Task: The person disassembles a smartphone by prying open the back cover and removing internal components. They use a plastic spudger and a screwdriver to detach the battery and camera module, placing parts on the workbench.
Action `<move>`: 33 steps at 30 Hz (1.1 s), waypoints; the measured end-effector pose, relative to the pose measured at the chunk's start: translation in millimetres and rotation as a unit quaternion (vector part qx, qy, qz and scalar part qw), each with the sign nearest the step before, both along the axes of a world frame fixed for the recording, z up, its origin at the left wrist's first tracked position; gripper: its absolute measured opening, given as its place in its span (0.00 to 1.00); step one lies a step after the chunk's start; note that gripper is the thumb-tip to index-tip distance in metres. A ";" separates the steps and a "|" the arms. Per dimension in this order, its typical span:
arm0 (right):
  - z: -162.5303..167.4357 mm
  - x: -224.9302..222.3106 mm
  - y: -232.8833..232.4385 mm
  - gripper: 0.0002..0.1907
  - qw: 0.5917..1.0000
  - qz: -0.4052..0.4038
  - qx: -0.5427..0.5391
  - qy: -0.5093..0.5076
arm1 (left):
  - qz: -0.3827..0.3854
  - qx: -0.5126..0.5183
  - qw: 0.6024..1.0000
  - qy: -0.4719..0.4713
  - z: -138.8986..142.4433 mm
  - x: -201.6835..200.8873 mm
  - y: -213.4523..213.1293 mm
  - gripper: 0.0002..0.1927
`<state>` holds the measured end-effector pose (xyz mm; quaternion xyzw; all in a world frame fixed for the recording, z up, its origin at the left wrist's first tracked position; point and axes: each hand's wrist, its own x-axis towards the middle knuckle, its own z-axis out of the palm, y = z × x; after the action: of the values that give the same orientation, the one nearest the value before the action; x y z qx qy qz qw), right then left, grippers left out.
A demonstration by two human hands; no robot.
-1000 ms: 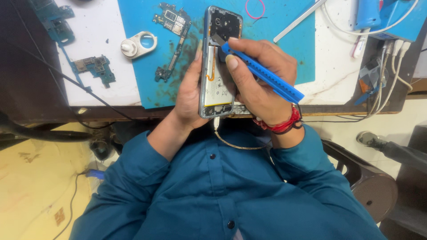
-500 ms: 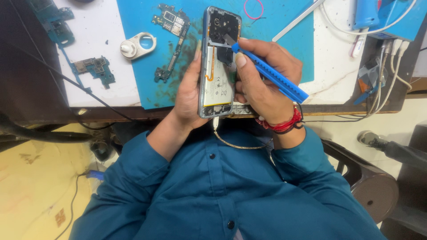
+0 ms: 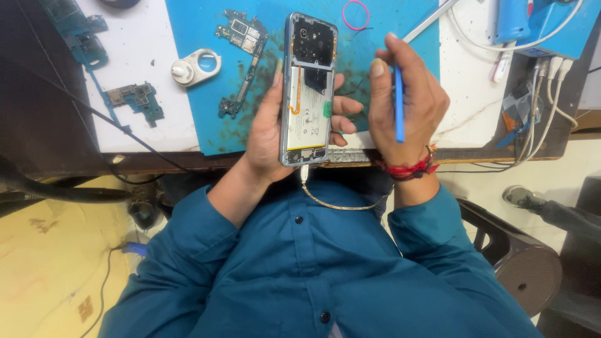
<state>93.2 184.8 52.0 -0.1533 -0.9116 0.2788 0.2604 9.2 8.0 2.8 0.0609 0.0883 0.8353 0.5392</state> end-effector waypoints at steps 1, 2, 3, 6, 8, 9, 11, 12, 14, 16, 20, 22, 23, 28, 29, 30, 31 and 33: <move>0.1 -2.0 4.1 0.15 0.999 -0.006 0.034 -0.028 | -0.002 0.002 1.000 0.000 0.2 -0.2 -0.1 0.41; 0.4 -4.2 8.5 0.16 0.996 -0.012 0.068 -0.056 | -0.003 0.005 1.000 0.001 0.2 -0.7 -0.3 0.41; -0.1 -6.2 11.3 0.17 0.991 -0.018 0.101 -0.084 | -0.005 0.006 1.000 0.001 0.4 -0.7 -0.6 0.41; -3.6 -8.2 16.1 0.23 0.988 0.044 0.143 0.024 | -0.003 -0.007 1.000 0.012 0.1 -1.3 -1.3 0.41; -7.7 -8.4 18.5 0.26 0.991 0.035 0.125 0.034 | -0.005 -0.003 1.000 0.004 -0.2 -1.5 -1.0 0.41; -9.7 -7.1 19.5 0.28 0.992 0.031 0.115 0.038 | -0.005 -0.001 1.000 -0.001 -0.3 -0.9 -0.8 0.42; -14.0 -4.8 21.3 0.28 0.998 -0.052 0.024 -0.034 | -0.003 0.003 1.000 0.003 -0.9 -0.6 0.3 0.42; -15.8 -4.2 22.2 0.28 0.993 -0.089 -0.024 -0.071 | -0.001 0.005 1.000 0.005 -1.3 -0.3 0.3 0.42; -17.7 -7.1 24.3 0.30 0.997 -0.015 0.075 -0.024 | -0.007 0.008 1.000 -0.007 -2.5 -0.4 -0.6 0.42; -14.1 -8.7 21.7 0.29 0.994 0.014 0.108 0.021 | -0.001 -0.004 1.000 0.012 -3.8 0.1 -1.6 0.43; 12.8 -0.4 -1.3 0.18 0.993 -0.023 -0.108 0.045 | 0.071 -0.048 0.989 0.119 -2.7 7.2 0.6 0.40; 33.1 12.0 -13.9 0.19 0.986 0.076 -0.145 0.032 | 0.125 -0.092 0.972 0.175 1.0 10.7 5.6 0.36; 45.1 22.5 -18.8 0.24 0.981 0.173 -0.087 0.025 | 0.147 -0.127 0.961 0.198 3.9 13.4 8.8 0.34; 52.2 25.4 -27.6 0.18 0.997 0.077 -0.007 -0.014 | 0.213 -0.147 0.903 0.343 20.4 17.6 16.4 0.27; 53.2 25.0 -21.3 0.17 0.998 0.060 0.002 0.001 | 0.217 -0.153 0.897 0.354 22.1 16.3 15.4 0.30; 54.4 23.9 -12.6 0.16 0.997 0.063 0.038 0.002 | 0.220 -0.163 0.890 0.364 23.8 16.4 11.6 0.33; 55.9 21.3 -0.4 0.14 0.995 0.066 0.074 0.000 | 0.247 -0.177 0.881 0.362 24.7 17.0 8.0 0.32; 53.4 12.6 17.1 0.13 0.983 0.089 0.159 -0.001 | 0.291 -0.204 0.862 0.361 24.3 17.5 1.8 0.29</move>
<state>105.8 202.0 105.5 -0.0282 -0.9546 0.1518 0.2547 26.7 9.8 27.1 0.2180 0.4587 0.8373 0.2025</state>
